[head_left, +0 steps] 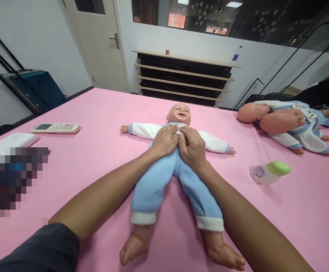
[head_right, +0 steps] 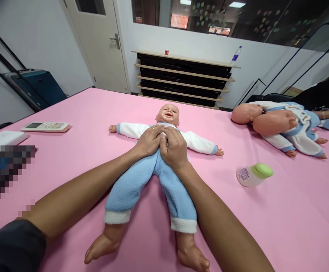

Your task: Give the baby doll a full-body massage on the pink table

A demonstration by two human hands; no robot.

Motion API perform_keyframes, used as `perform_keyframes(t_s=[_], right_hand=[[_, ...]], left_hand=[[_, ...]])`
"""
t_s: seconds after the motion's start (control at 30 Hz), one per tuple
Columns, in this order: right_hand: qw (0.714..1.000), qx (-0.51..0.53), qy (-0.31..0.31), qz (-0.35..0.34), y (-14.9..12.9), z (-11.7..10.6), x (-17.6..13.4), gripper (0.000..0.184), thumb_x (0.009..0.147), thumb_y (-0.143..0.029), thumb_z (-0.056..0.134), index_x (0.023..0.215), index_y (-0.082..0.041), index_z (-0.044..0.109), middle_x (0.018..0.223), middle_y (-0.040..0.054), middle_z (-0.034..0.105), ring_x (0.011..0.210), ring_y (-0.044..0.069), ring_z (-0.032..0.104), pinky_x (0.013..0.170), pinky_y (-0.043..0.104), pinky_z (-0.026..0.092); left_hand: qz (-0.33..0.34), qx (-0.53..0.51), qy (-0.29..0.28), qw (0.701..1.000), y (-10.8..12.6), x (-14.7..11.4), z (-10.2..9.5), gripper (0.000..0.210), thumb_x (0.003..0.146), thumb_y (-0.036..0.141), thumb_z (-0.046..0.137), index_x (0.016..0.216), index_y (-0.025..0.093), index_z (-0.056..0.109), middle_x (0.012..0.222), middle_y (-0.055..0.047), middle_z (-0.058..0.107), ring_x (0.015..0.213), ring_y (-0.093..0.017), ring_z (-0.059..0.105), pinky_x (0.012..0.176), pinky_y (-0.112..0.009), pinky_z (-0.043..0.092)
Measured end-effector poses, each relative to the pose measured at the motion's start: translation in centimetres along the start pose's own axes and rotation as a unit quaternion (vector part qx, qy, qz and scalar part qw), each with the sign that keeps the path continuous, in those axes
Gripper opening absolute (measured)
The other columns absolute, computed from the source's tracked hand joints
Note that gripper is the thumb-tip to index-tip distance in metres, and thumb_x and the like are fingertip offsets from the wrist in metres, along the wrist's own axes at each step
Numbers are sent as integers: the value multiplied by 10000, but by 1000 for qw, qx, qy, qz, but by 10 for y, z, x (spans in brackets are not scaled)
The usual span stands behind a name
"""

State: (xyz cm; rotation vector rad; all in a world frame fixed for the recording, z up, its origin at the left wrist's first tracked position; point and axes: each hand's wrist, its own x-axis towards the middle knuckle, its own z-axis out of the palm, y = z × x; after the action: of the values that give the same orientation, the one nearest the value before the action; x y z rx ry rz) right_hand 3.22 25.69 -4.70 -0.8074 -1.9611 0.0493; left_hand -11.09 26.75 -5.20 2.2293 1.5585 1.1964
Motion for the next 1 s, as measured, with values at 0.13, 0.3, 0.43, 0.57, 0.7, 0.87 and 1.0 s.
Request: perform_keyframes(t_s=[0.13, 0.3, 0.43, 0.57, 0.7, 0.87, 1.0], right_hand=[[998, 1, -57, -3, 1, 0, 1, 352, 975, -311, 377, 1193, -177, 619, 1239, 127, 638, 1221, 249, 557, 1085, 454, 424], [989, -6, -146, -13, 8, 3, 5, 350, 978, -287, 358, 1182, -191, 625, 1233, 82, 646, 1192, 237, 571, 1106, 451, 387], [984, -14, -180, -11, 13, 6, 10, 332, 983, -263, 353, 1118, -194, 649, 1199, 80, 662, 1179, 232, 567, 1124, 451, 354], [986, -23, -166, 11, 18, 10, 11, 367, 972, -259, 356, 1226, -161, 603, 1289, 113, 619, 1218, 242, 538, 1128, 454, 342], [985, -45, -160, 48, 22, 10, 9, 427, 931, -255, 409, 1312, -134, 559, 1347, 126, 581, 1263, 260, 501, 1162, 473, 287], [983, -65, -117, 122, 18, 7, 7, 365, 939, -200, 381, 1214, -130, 609, 1283, 117, 611, 1225, 227, 513, 1148, 424, 317], [980, -78, -83, 163, 17, 7, 5, 327, 931, -165, 357, 1122, -118, 619, 1205, 130, 632, 1159, 224, 541, 1116, 418, 354]], left_hand=[[-41, -1, 34, 999, -7, -1, 3, 363, 914, 199, 406, 1170, 140, 656, 1258, -104, 660, 1210, -228, 567, 1106, -414, 393], [-53, -7, 101, 993, -16, -1, 8, 380, 924, 160, 367, 1227, 123, 593, 1274, -116, 631, 1228, -233, 551, 1103, -442, 397], [20, -11, 111, 994, -6, -4, 3, 409, 973, 224, 339, 1332, 133, 514, 1402, -112, 539, 1364, -232, 435, 1177, -456, 296], [97, -15, 67, 993, 8, -10, -5, 430, 980, 312, 358, 1332, 123, 518, 1416, -125, 535, 1379, -238, 423, 1191, -454, 276], [139, -19, 7, 990, 14, -11, -8, 416, 979, 309, 359, 1300, 137, 562, 1384, -102, 572, 1331, -208, 480, 1174, -413, 326], [137, -43, -31, 989, 10, -7, -6, 440, 994, 280, 340, 1367, 150, 532, 1401, -74, 571, 1322, -176, 496, 1163, -370, 344], [110, -16, -45, 993, 2, -5, -1, 449, 1006, 319, 318, 1347, 155, 561, 1380, -69, 593, 1319, -182, 503, 1162, -389, 342]])
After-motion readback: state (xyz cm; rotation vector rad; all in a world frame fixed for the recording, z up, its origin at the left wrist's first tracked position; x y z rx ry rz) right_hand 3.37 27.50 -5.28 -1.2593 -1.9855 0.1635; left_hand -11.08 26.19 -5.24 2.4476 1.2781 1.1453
